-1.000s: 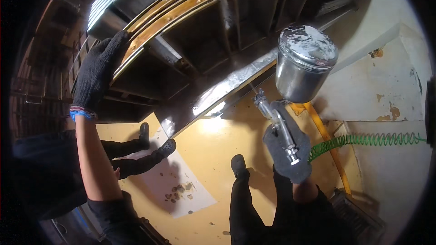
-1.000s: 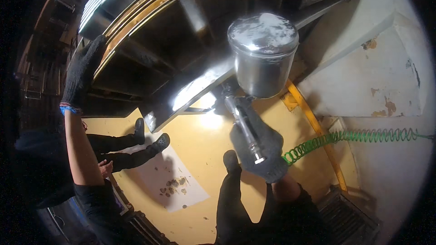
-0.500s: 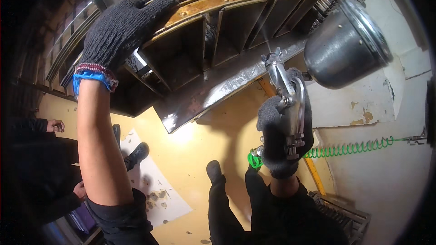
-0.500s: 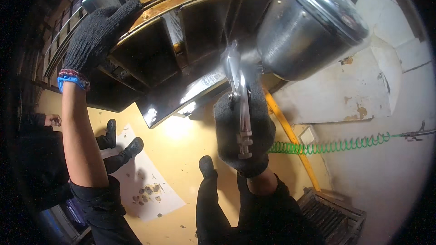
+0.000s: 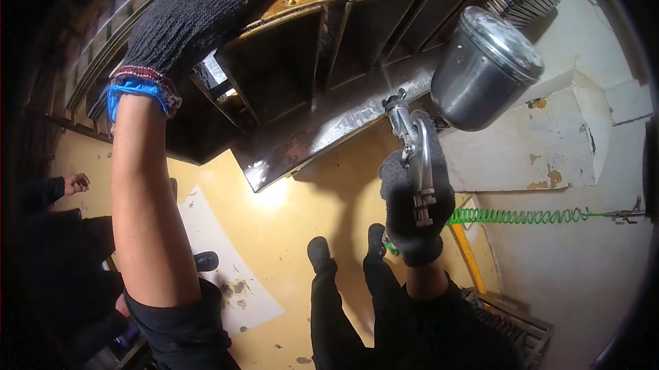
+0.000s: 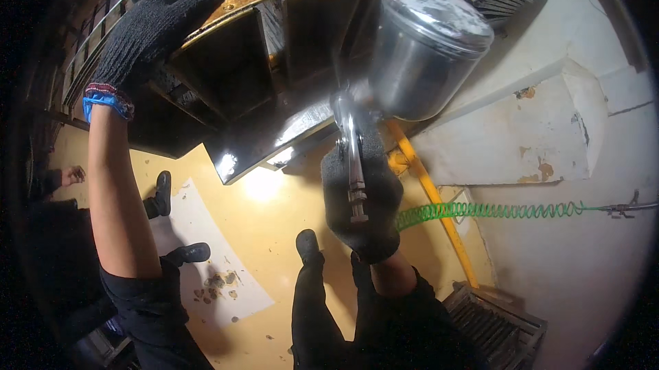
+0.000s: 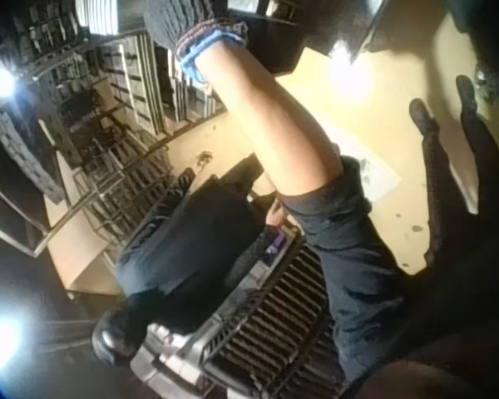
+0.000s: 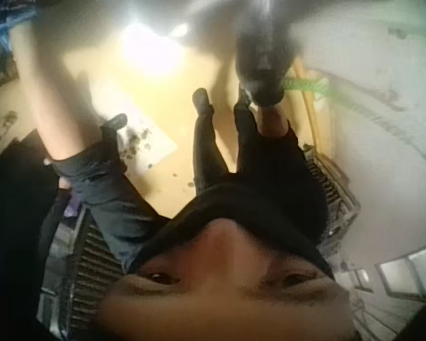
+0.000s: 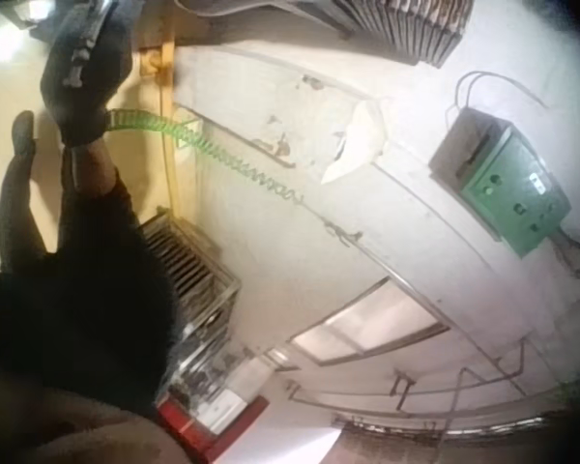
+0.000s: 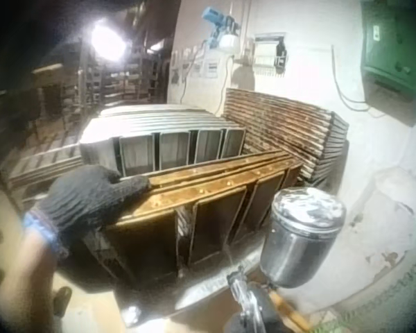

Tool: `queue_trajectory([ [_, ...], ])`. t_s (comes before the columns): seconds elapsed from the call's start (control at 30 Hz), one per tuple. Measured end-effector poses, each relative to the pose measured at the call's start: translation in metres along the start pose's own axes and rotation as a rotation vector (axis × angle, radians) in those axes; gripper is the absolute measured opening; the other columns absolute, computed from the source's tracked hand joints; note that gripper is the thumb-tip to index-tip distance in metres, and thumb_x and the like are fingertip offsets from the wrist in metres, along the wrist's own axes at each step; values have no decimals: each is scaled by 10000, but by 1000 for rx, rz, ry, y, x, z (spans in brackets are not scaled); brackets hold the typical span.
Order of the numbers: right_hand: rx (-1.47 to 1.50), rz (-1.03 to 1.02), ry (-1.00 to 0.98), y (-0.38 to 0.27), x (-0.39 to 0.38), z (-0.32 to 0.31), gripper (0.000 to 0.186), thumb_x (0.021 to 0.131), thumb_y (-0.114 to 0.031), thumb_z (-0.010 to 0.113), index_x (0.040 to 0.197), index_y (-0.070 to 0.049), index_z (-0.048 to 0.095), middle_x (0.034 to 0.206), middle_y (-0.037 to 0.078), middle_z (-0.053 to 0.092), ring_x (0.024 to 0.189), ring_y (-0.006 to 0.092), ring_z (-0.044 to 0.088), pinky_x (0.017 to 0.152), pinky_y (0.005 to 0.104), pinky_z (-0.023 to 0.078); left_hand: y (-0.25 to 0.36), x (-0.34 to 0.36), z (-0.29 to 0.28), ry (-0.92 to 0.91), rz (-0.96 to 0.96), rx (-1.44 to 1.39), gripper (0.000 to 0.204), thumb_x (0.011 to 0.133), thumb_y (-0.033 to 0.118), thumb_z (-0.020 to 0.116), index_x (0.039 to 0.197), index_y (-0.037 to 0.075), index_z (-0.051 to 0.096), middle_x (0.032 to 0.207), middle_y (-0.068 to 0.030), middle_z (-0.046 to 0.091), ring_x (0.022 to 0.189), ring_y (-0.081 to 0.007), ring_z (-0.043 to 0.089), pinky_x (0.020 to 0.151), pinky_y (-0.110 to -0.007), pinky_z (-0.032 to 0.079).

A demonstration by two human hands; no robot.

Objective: The person uses a spray gun to apply a silver coating to metal frames. Another person assists by holding and repositioning the frames on a rack. The recorder sprays the frames from various angles, including the underside, while the assistant adjusts their position.

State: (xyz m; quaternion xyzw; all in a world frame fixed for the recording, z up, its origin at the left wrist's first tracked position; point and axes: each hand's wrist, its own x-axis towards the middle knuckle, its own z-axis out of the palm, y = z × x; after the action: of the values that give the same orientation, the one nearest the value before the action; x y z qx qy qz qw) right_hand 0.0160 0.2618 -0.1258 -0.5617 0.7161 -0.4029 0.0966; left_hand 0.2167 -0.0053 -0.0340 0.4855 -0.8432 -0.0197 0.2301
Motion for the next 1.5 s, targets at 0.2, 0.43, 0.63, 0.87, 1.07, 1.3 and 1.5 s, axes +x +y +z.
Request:
queue_trajectory([
  [0.2,529,178,-105,2,-2,-2,296,937,-3,503,1227,40,542,1012,85,590,810,149,577,646,276,490,0,3,-15,-215,-109,66,704,913,670,488,1151,43,700,1130,-186,682,1030,-324,650,937,-391,521],
  [0.43,681,52,-6,20,4,6,326,937,-70,579,1243,15,508,815,10,573,660,63,553,555,200,450,24,-4,-28,-211,-141,17,729,901,687,499,1132,27,707,1130,-196,679,1045,-321,648,953,-395,515],
  [0.63,1763,375,-244,53,2,2,634,938,-258,611,1476,-27,367,928,24,583,739,51,565,640,163,496,8,-1,-18,-190,-170,6,639,943,600,517,1167,29,695,1165,-184,672,1065,-305,646,971,-375,501],
  [0.87,1294,363,-287,68,11,-27,452,1014,-118,468,1451,-13,414,1016,54,609,729,54,545,646,160,474,19,-2,-24,-216,-156,54,602,974,556,482,1242,47,658,1213,-173,654,1132,-301,620,1004,-369,471],
  [1.07,1030,202,-340,83,15,-35,459,982,-19,507,1437,-4,446,1095,67,626,805,85,579,743,206,511,27,-3,-36,-167,-218,-20,545,959,482,554,1212,10,660,1052,-156,716,942,-221,664,864,-308,482],
  [1.3,1827,319,-477,119,27,-35,425,1017,-83,421,1435,-14,453,1026,63,630,800,92,565,692,219,501,28,2,-26,-147,-355,-210,477,954,392,604,1164,-31,676,960,-49,707,861,-92,601,790,-243,459],
  [1.5,1651,449,-614,131,38,-52,515,923,-121,616,1400,6,470,1036,112,604,936,143,603,813,264,512,40,-1,-31,-152,-408,-229,431,953,331,626,1151,-49,672,957,-21,677,841,-88,572,767,-233,452],
])
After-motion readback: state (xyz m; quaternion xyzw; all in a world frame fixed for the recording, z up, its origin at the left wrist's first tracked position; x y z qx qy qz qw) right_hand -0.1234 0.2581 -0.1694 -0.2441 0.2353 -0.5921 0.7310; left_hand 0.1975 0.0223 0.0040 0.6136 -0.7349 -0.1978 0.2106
